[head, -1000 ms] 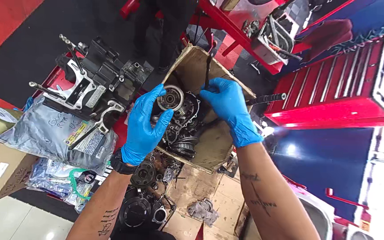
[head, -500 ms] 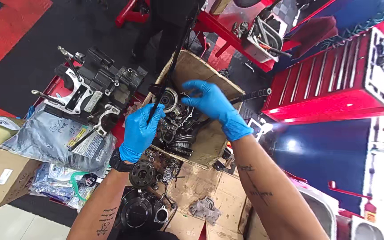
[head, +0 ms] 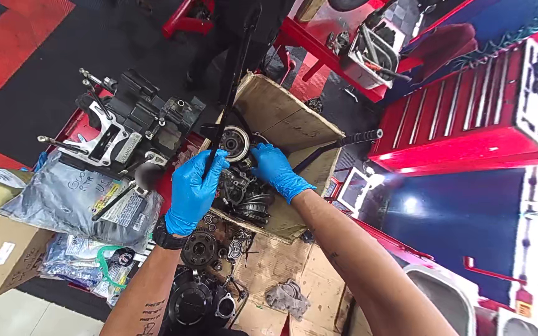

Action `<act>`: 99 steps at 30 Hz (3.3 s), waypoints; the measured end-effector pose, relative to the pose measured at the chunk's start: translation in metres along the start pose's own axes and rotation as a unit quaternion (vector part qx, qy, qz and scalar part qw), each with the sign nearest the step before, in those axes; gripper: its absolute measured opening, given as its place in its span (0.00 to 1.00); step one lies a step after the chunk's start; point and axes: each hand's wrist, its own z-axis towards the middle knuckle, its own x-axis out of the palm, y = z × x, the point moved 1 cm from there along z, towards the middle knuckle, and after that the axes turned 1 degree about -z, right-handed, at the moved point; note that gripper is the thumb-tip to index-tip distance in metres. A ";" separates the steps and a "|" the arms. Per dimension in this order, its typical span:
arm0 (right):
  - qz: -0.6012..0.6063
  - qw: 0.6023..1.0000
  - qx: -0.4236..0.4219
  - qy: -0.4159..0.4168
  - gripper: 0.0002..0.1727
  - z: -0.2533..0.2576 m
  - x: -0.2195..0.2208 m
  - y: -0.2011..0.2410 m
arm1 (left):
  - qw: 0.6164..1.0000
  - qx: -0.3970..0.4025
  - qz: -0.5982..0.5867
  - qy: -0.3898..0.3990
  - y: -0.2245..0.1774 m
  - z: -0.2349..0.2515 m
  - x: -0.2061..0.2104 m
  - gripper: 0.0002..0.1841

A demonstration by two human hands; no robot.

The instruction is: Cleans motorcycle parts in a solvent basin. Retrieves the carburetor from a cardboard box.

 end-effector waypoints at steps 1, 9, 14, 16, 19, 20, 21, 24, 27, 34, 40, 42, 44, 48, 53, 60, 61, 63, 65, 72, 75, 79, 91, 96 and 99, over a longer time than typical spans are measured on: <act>-0.004 1.000 -0.015 -0.002 0.25 -0.001 -0.002 0.001 | 1.000 0.001 0.000 0.000 0.000 0.000 0.000 0.12; -0.059 0.985 -0.159 -0.044 0.17 -0.014 0.003 0.005 | 1.000 -0.002 -0.001 0.001 0.000 0.000 0.000 0.11; -0.099 0.978 -0.180 -0.042 0.13 -0.019 0.008 0.000 | 1.000 0.000 -0.007 0.009 -0.001 0.000 -0.001 0.11; -0.087 0.979 -0.175 -0.050 0.10 -0.019 0.004 0.002 | 1.000 0.000 -0.008 0.016 0.000 0.000 -0.002 0.12; -0.037 0.992 -0.119 -0.037 0.17 -0.028 -0.024 0.007 | 0.999 -0.004 -0.008 0.032 0.001 0.000 -0.003 0.13; 0.005 0.995 -0.099 -0.029 0.22 -0.035 -0.039 0.009 | 0.999 -0.005 -0.005 0.038 0.001 0.000 -0.003 0.14; 0.059 0.994 -0.084 -0.022 0.26 -0.042 -0.054 0.011 | 0.999 -0.001 0.000 0.044 0.000 0.000 -0.004 0.14; 0.291 0.951 -0.098 -0.027 0.27 -0.067 -0.089 0.020 | 0.998 0.016 0.031 0.061 0.000 0.000 -0.004 0.19; 0.494 0.856 -0.149 -0.026 0.27 -0.079 -0.097 0.040 | 0.996 0.030 0.016 0.078 -0.002 0.000 -0.006 0.23; 0.596 0.790 -0.147 -0.007 0.25 -0.070 -0.079 0.052 | 0.994 -0.008 -0.005 0.109 -0.001 0.001 -0.011 0.22; 0.222 0.948 -0.156 0.163 0.50 -0.072 -0.043 0.016 | 0.992 -0.009 0.071 0.104 -0.002 -0.001 -0.010 0.21; 0.102 0.954 -0.163 0.231 0.57 -0.079 -0.018 0.015 | 0.991 -0.011 0.083 0.102 -0.003 -0.002 -0.010 0.22; 0.049 0.949 -0.155 0.271 0.59 -0.082 -0.005 0.019 | 0.990 -0.011 0.103 0.098 -0.003 -0.003 -0.010 0.22; 0.026 0.944 -0.156 0.290 0.58 -0.078 -0.005 0.017 | 0.988 -0.005 0.116 0.101 -0.003 -0.003 -0.008 0.22; 0.060 0.940 -0.189 0.277 0.58 -0.076 0.002 0.009 | 0.989 -0.002 0.115 0.095 -0.003 -0.004 -0.009 0.22; 0.053 0.951 -0.185 0.241 0.46 -0.091 0.002 0.017 | 0.989 0.003 0.118 0.094 -0.002 -0.004 -0.008 0.21; 0.051 0.952 -0.183 0.239 0.44 -0.093 0.005 0.017 | 0.989 0.002 0.115 0.093 -0.003 -0.004 -0.008 0.21; 0.039 0.949 -0.180 0.256 0.43 -0.094 0.005 0.020 | 0.990 -0.004 0.110 0.091 -0.003 -0.004 -0.008 0.21; 0.027 0.946 -0.183 0.267 0.44 -0.092 0.006 0.021 | 0.990 -0.005 0.108 0.089 -0.003 -0.004 -0.007 0.22; 0.019 0.944 -0.191 0.268 0.44 -0.088 0.008 0.020 | 0.988 0.004 0.130 0.087 -0.003 -0.003 -0.005 0.21; 0.011 0.944 -0.179 0.278 0.45 -0.082 0.012 0.022 | 0.985 0.002 0.150 0.084 -0.003 -0.003 -0.005 0.22; -0.021 0.945 -0.164 0.281 0.32 -0.081 0.015 0.034 | 0.985 0.002 0.152 0.085 -0.002 -0.004 -0.004 0.22; 0.387 0.921 0.024 0.033 0.26 -0.146 -0.138 -0.041 | 0.986 0.007 0.133 0.103 0.004 -0.001 -0.004 0.24; 0.694 0.689 0.096 -0.185 0.27 -0.244 -0.096 -0.030 | 0.984 -0.003 0.135 0.119 0.005 0.002 -0.002 0.25; 0.792 0.545 0.095 -0.259 0.29 -0.294 -0.051 -0.005 | 0.982 0.001 0.138 0.129 0.001 0.005 -0.006 0.25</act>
